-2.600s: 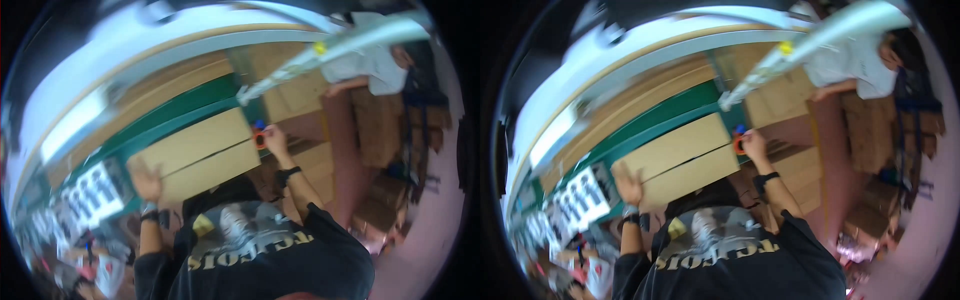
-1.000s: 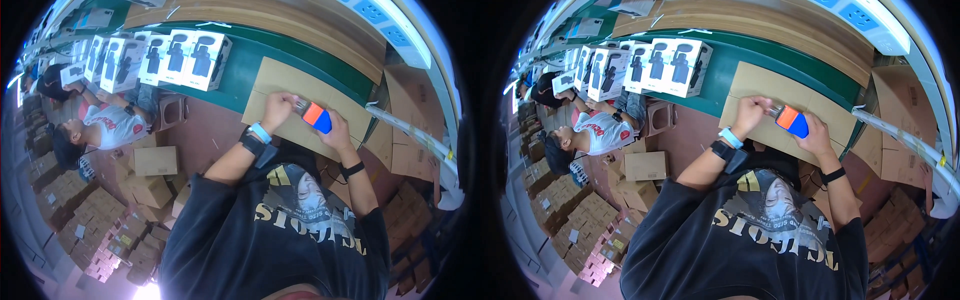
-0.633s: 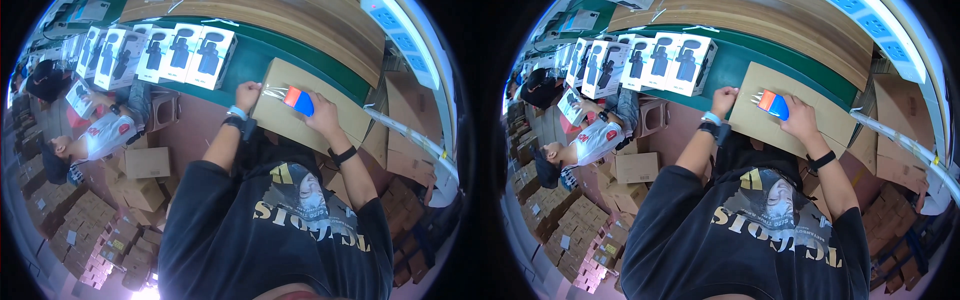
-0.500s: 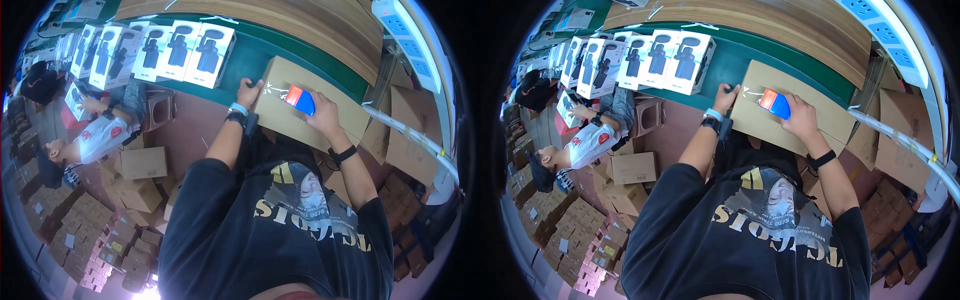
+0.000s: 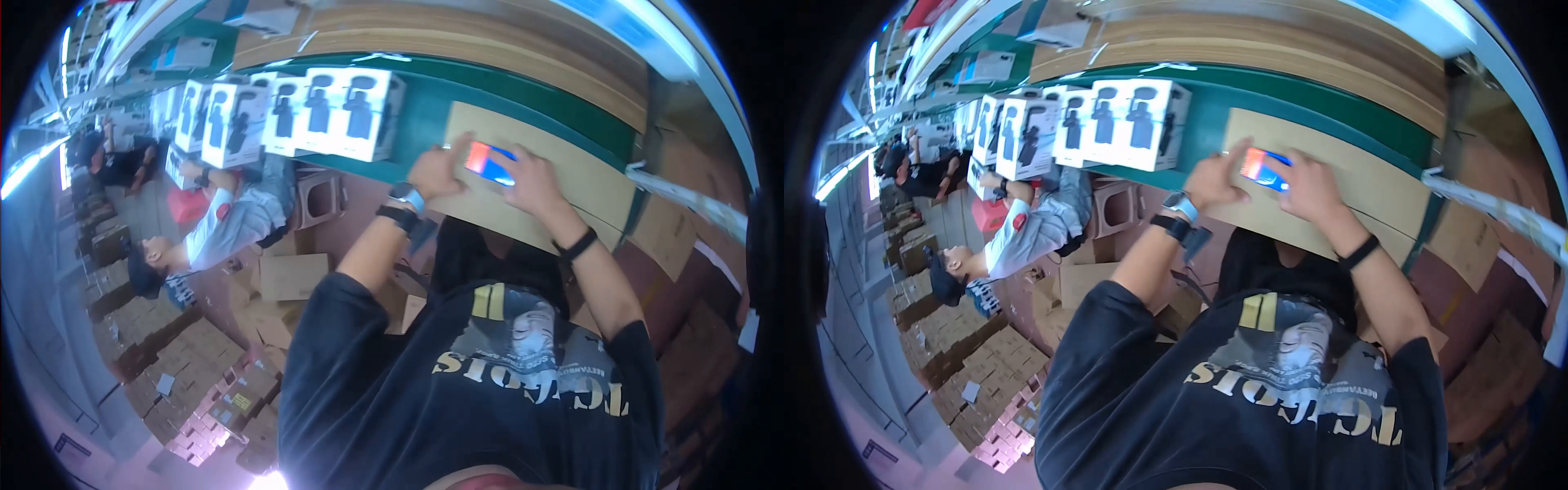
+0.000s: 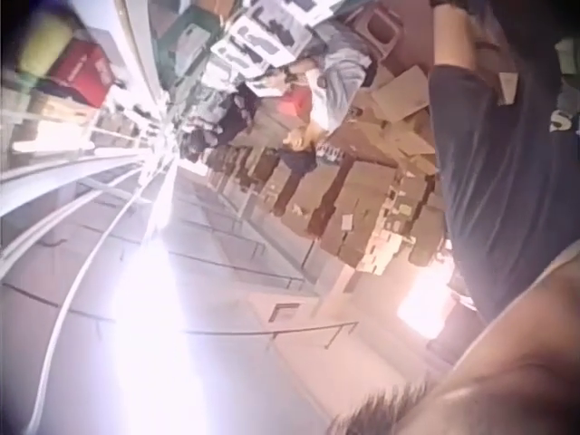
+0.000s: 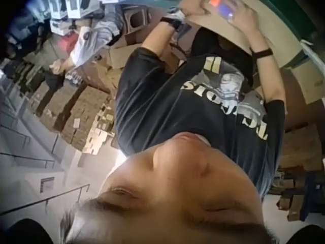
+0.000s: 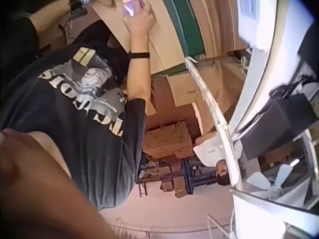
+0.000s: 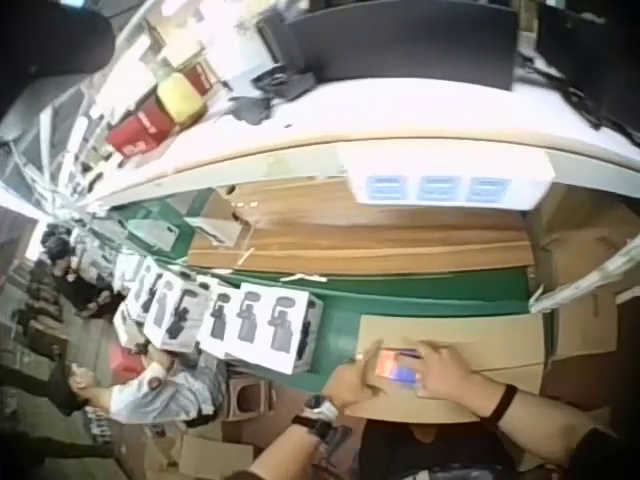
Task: The person places boxes into a cardboard carton, closes the flaps, and seals the seams with a tape dispenser before repeating the process with a second carton.
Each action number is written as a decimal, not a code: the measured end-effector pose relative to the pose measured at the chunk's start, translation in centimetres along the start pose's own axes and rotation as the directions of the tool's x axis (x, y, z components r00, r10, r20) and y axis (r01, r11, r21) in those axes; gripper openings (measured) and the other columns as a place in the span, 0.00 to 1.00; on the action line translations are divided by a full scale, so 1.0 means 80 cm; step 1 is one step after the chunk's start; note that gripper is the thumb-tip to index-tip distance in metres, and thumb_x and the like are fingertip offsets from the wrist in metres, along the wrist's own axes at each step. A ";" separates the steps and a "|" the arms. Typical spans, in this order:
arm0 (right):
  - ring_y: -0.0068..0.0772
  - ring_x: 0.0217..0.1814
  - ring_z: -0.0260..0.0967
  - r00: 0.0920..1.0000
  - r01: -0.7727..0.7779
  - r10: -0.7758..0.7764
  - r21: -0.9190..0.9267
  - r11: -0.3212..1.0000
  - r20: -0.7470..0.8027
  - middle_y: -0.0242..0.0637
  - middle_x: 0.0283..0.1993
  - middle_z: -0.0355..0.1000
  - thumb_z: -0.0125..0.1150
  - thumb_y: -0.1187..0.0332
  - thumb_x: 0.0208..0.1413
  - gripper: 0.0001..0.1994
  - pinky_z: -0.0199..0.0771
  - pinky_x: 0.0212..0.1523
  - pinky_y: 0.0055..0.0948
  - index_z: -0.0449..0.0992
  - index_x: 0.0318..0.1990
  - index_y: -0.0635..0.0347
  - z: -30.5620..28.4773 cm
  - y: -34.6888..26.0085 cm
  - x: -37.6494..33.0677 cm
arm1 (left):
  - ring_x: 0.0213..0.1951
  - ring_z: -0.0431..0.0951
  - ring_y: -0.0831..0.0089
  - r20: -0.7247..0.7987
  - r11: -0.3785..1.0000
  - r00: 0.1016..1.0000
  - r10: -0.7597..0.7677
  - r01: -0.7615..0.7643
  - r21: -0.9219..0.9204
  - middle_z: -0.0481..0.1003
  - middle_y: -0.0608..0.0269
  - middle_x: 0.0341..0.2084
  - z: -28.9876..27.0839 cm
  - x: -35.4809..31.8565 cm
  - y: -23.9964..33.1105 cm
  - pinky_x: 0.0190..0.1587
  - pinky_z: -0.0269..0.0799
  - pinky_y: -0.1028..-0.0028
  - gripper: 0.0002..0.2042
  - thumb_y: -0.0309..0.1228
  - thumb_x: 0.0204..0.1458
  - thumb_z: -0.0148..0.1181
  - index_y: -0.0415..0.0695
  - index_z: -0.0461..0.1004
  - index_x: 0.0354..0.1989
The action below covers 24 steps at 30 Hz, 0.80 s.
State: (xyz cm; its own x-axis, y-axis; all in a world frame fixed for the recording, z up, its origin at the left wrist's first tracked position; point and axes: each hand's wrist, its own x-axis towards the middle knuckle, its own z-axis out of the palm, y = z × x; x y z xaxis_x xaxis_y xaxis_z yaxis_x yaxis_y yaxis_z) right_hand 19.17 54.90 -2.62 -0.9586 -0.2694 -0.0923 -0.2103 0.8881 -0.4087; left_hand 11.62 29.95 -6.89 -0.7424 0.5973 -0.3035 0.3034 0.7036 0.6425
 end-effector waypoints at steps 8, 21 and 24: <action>0.52 0.43 0.76 0.998 0.055 -0.056 0.047 0.997 0.017 0.44 0.41 0.73 0.67 0.49 0.52 0.26 0.78 0.42 0.46 0.76 0.60 0.36 -0.070 0.147 -0.184 | 0.63 0.69 0.44 -0.101 0.718 0.995 0.020 0.056 0.694 0.77 0.46 0.53 0.027 0.015 0.075 0.62 0.68 0.50 0.55 0.33 0.27 0.80 0.53 0.58 0.73; 0.53 0.36 0.76 0.981 -0.151 0.155 -0.039 0.988 0.114 0.49 0.39 0.73 0.62 0.48 0.58 0.20 0.77 0.38 0.47 0.80 0.51 0.47 -0.079 0.309 -0.339 | 0.61 0.67 0.45 0.205 0.627 0.699 0.685 -0.709 0.323 0.68 0.42 0.57 0.271 0.130 0.343 0.69 0.59 0.52 0.34 0.47 0.44 0.70 0.36 0.70 0.55; 0.52 0.35 0.76 0.977 -0.160 0.170 -0.083 0.984 0.127 0.49 0.38 0.74 0.62 0.50 0.57 0.18 0.78 0.37 0.47 0.80 0.48 0.50 -0.077 0.291 -0.310 | 0.59 0.69 0.47 0.270 0.426 0.465 0.843 -0.884 0.192 0.70 0.44 0.54 0.296 0.158 0.332 0.67 0.61 0.53 0.29 0.47 0.50 0.64 0.36 0.71 0.54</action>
State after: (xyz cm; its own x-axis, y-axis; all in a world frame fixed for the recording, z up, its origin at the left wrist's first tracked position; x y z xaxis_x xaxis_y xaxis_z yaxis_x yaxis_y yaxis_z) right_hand 36.89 84.54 -4.22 -0.9481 -0.1597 -0.2748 -0.0693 0.9477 -0.3117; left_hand 24.45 65.28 -10.33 0.0719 0.9750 0.2104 0.9003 -0.1542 0.4071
